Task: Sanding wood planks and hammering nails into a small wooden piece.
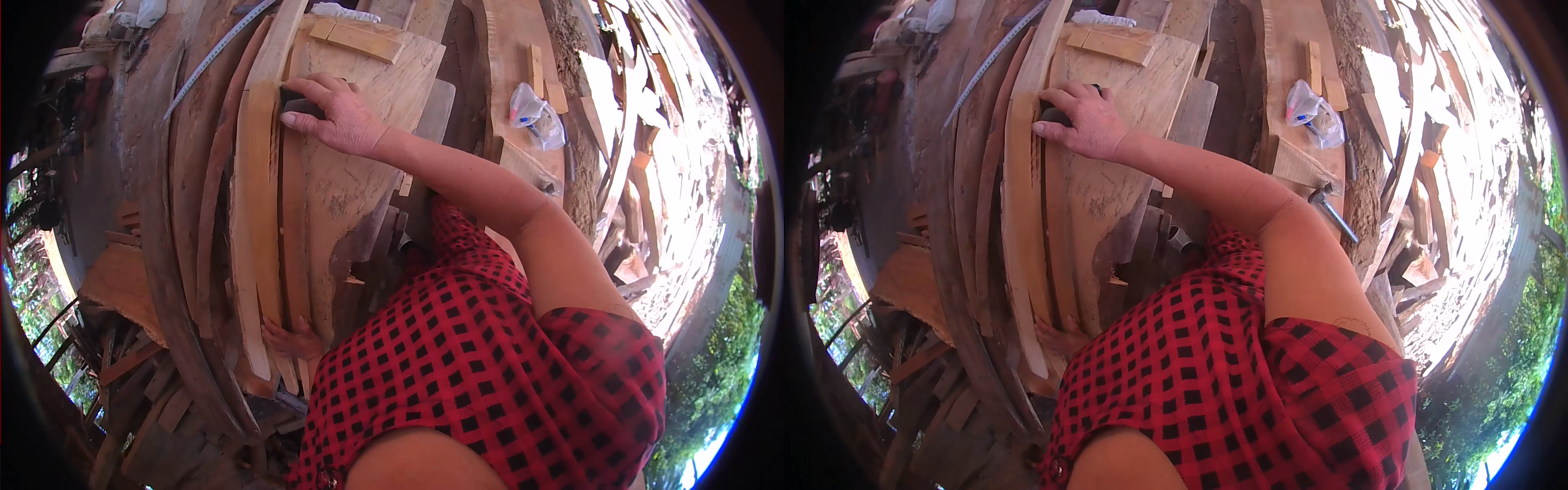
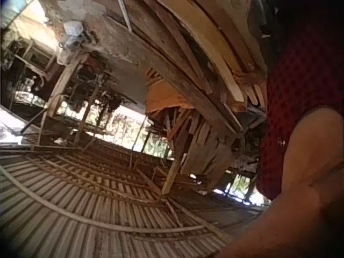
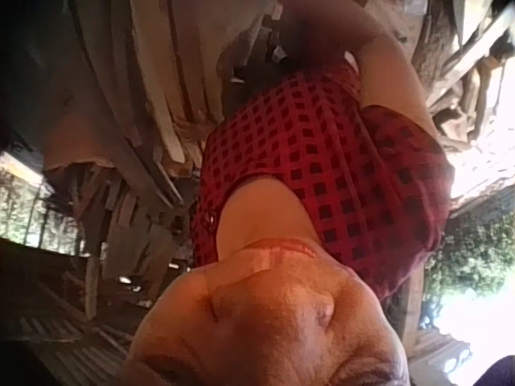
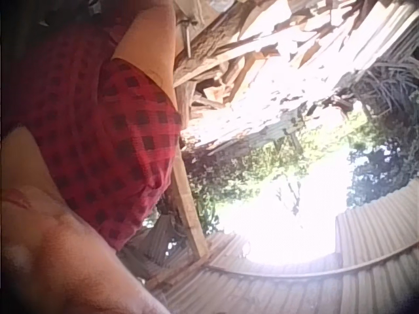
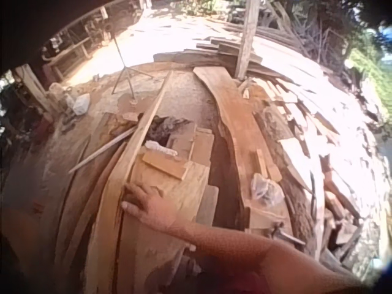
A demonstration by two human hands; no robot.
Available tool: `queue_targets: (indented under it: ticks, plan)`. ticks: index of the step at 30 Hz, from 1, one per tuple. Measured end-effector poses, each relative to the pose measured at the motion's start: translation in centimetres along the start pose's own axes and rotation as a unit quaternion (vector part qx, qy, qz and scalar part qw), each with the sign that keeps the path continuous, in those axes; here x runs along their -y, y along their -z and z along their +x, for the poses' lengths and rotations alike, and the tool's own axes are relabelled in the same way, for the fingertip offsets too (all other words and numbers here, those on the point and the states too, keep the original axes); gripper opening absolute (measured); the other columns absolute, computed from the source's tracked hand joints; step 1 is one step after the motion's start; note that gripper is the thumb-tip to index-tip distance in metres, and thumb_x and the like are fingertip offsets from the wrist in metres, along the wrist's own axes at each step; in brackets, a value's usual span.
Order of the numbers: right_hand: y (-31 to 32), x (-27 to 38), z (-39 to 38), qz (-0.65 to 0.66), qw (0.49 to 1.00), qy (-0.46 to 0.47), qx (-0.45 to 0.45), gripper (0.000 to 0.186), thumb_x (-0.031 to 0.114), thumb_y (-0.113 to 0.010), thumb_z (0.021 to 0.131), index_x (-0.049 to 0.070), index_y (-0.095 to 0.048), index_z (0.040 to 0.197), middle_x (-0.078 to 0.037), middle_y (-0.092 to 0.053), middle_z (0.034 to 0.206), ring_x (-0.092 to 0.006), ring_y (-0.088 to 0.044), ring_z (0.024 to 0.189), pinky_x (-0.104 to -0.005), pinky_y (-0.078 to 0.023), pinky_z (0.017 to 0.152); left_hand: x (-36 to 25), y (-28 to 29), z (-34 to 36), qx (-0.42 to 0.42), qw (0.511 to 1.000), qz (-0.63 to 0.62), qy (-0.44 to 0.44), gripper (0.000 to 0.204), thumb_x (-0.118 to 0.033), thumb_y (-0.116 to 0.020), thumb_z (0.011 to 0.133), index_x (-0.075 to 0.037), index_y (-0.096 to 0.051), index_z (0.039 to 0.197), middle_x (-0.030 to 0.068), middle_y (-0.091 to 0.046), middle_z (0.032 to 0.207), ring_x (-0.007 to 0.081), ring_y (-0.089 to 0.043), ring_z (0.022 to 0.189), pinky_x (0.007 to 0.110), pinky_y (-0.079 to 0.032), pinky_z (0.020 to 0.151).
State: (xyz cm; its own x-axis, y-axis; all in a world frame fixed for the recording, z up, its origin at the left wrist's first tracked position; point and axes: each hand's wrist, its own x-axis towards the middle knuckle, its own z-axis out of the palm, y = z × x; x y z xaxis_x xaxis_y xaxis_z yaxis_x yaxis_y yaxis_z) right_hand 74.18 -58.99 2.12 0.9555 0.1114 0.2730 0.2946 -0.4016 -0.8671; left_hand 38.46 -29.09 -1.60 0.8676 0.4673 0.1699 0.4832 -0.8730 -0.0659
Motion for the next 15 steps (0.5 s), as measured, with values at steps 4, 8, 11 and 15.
queue_targets:
  ticks: [4, 8, 11, 15]
  plan:
    - [5.5, -0.5, 2.2, 0.068, 0.986, -0.045, 0.144, 0.048, 0.043, -0.054, 0.09, 0.008, -0.054, 0.122, -0.013, -0.059, 0.111, -0.0275, -0.056, 0.106, -0.0369, -0.044, 0.091, 0.6, -0.5, 0.0, -0.003, 1.0, 0.019, 0.004, 0.081, -0.066, -0.041, 0.083, -0.01, -0.03, 0.141, 0.0186, -0.033, 0.139, 0.0366, -0.03, 0.129, 0.057, -0.024, 0.099]
    - [12.5, -1.8, 1.7, 0.226, 0.964, -0.069, 0.121, 0.038, 0.029, -0.053, 0.094, 0.002, -0.056, 0.12, -0.009, -0.063, 0.104, -0.0171, -0.06, 0.096, -0.0298, -0.046, 0.087, 0.9, -1.1, 0.5, -0.011, 0.999, 0.029, -0.025, 0.081, -0.067, -0.04, 0.083, -0.008, -0.033, 0.139, 0.0192, -0.036, 0.137, 0.0373, -0.034, 0.127, 0.054, -0.029, 0.098]
    - [18.1, -8.6, -0.5, 0.257, 0.955, -0.138, -0.06, 0.025, 0.016, -0.052, 0.093, -0.004, -0.06, 0.106, -0.008, -0.065, 0.092, -0.014, -0.064, 0.083, -0.0264, -0.049, 0.079, 1.0, -1.4, 0.7, -0.036, 0.998, 0.007, -0.058, 0.082, -0.067, -0.04, 0.083, -0.007, -0.035, 0.137, 0.0198, -0.04, 0.133, 0.0389, -0.039, 0.123, 0.052, -0.033, 0.097]
    - [24.9, -19.6, -10.9, 0.082, 0.902, -0.349, -0.239, 0.026, 0.024, -0.056, 0.09, -0.001, -0.061, 0.086, -0.009, -0.066, 0.084, -0.0156, -0.065, 0.078, -0.0291, -0.05, 0.071, 1.0, -1.6, 0.9, -0.058, 0.994, 0.018, -0.089, 0.08, -0.065, -0.038, 0.086, -0.004, -0.036, 0.136, 0.0207, -0.042, 0.131, 0.0399, -0.041, 0.119, 0.051, -0.034, 0.095]
